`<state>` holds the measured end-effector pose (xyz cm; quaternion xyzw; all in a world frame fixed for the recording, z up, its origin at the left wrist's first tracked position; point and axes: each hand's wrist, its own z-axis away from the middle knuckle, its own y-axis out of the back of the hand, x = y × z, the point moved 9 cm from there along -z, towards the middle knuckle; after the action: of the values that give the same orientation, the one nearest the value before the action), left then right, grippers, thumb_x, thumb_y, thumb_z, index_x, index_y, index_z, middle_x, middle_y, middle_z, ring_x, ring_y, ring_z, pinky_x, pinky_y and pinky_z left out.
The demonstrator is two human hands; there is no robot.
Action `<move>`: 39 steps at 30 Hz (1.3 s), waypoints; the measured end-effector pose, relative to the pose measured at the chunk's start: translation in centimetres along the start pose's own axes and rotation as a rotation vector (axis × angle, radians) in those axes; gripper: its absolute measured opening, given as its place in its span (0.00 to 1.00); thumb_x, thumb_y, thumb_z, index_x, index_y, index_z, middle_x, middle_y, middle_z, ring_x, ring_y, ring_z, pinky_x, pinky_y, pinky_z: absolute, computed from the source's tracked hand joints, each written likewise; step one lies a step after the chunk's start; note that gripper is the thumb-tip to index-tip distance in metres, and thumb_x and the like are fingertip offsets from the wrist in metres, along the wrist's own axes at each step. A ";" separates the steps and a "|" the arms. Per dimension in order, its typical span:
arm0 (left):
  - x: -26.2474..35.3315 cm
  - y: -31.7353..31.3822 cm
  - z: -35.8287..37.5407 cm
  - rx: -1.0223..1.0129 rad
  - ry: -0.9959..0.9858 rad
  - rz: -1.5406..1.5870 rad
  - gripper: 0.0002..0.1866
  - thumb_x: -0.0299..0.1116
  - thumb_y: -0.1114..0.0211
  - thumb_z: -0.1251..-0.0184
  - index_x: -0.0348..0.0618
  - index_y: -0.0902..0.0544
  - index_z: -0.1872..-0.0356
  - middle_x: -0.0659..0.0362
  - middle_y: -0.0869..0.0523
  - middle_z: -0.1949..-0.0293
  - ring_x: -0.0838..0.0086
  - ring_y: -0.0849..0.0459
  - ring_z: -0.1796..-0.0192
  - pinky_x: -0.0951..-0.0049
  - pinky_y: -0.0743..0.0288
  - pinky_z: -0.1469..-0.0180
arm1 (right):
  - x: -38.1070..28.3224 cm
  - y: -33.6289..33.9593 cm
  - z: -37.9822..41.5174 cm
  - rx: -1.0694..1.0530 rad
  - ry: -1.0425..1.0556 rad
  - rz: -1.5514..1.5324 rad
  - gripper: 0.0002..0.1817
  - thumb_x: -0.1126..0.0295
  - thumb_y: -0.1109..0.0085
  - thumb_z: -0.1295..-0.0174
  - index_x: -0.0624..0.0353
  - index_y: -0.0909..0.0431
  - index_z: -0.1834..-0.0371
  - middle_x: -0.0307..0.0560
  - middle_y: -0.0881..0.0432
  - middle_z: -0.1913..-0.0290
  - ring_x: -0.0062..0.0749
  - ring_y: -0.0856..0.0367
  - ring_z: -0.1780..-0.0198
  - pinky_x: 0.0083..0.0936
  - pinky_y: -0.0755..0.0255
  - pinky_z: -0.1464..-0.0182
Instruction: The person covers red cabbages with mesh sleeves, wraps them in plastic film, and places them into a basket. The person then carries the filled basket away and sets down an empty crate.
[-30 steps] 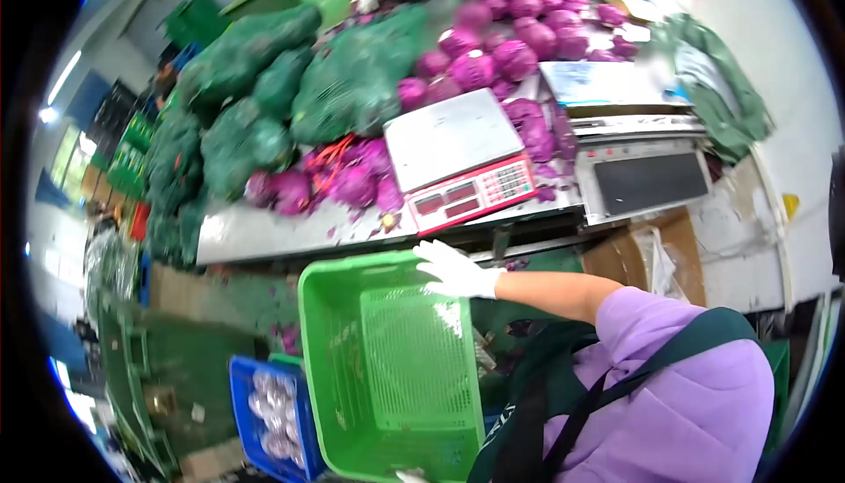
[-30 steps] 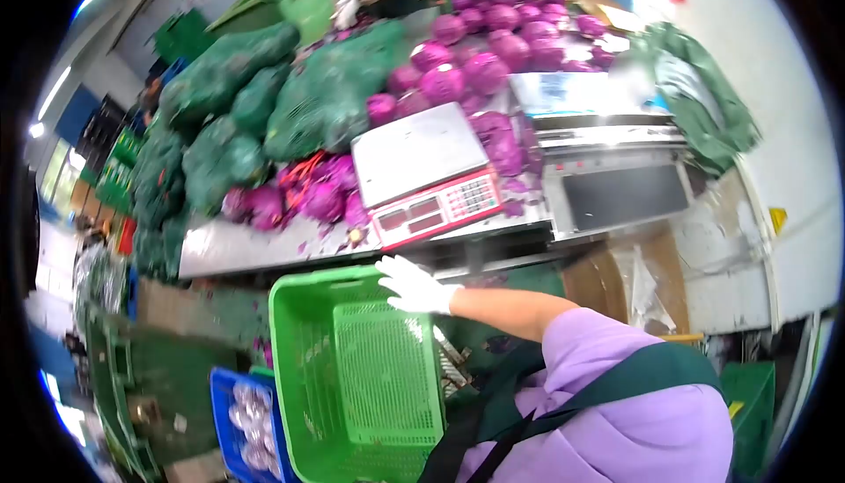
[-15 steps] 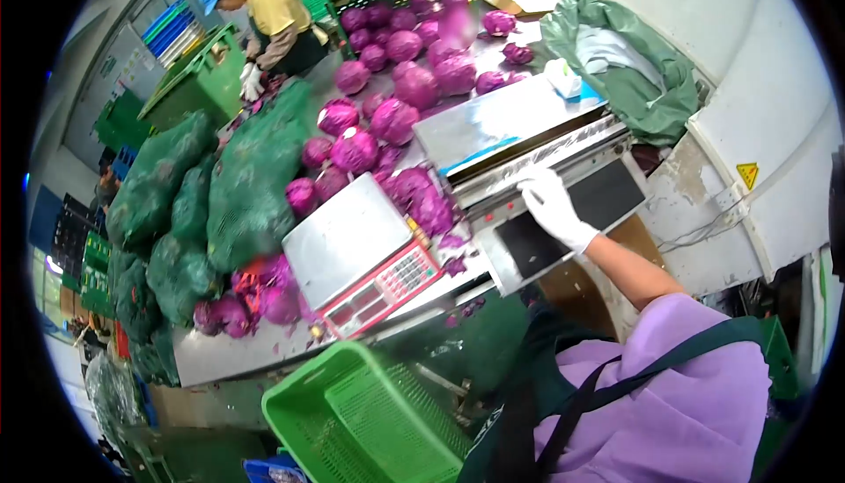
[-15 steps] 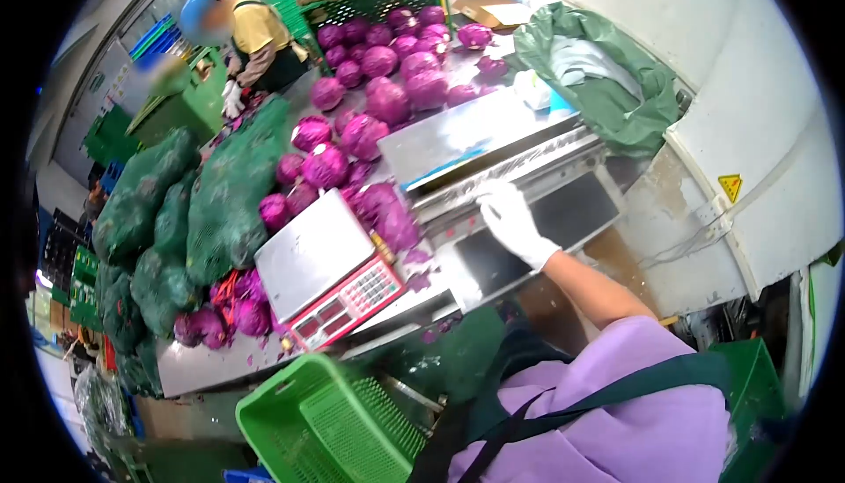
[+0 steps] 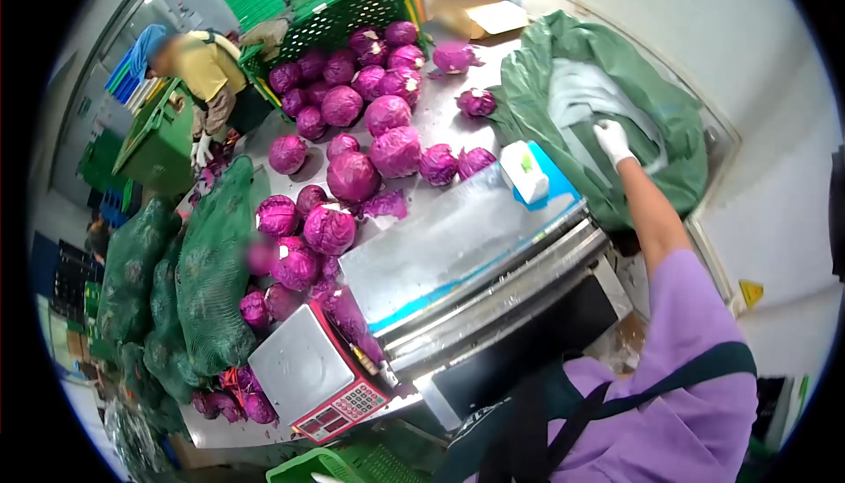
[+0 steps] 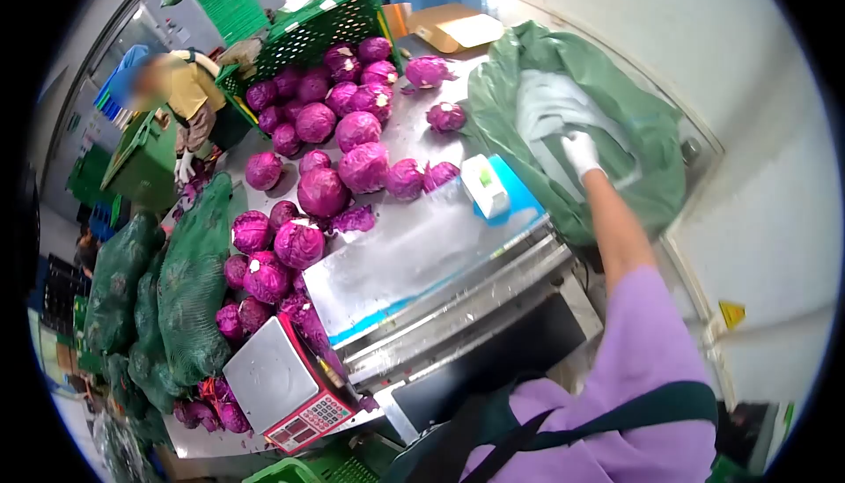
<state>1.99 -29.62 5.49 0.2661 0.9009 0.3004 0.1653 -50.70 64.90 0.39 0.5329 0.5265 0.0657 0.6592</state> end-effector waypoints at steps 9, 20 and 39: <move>35.2 -4.8 -17.9 -0.300 -0.362 0.734 0.35 0.24 0.38 0.40 0.32 0.39 0.30 0.40 0.40 0.30 0.48 0.42 0.28 0.52 0.52 0.26 | 5.0 -8.6 -10.1 0.021 0.128 -0.019 0.34 0.62 0.38 0.44 0.64 0.30 0.33 0.64 0.26 0.36 0.48 0.26 0.35 0.31 0.37 0.31; 69.7 -12.8 -18.3 -1.040 -0.655 1.083 0.53 0.50 0.23 0.54 0.35 0.40 0.29 0.38 0.34 0.33 0.47 0.38 0.30 0.53 0.41 0.28 | 9.2 -8.5 -9.1 -0.098 -0.002 -0.237 0.18 0.56 0.33 0.40 0.57 0.22 0.78 0.39 0.22 0.80 0.20 0.25 0.80 0.21 0.35 0.78; 71.8 -11.6 -14.5 -0.710 -0.493 1.046 0.61 0.47 0.18 0.62 0.43 0.48 0.27 0.37 0.44 0.31 0.39 0.41 0.32 0.45 0.41 0.31 | -2.2 7.0 0.4 0.045 0.053 -0.427 0.19 0.64 0.43 0.30 0.69 0.24 0.43 0.39 0.19 0.53 0.21 0.25 0.50 0.22 0.32 0.44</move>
<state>-66.75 -2.52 -0.59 0.6573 0.4362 0.5491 0.2761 -48.02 66.20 7.14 0.4216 0.6462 -0.0732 0.6319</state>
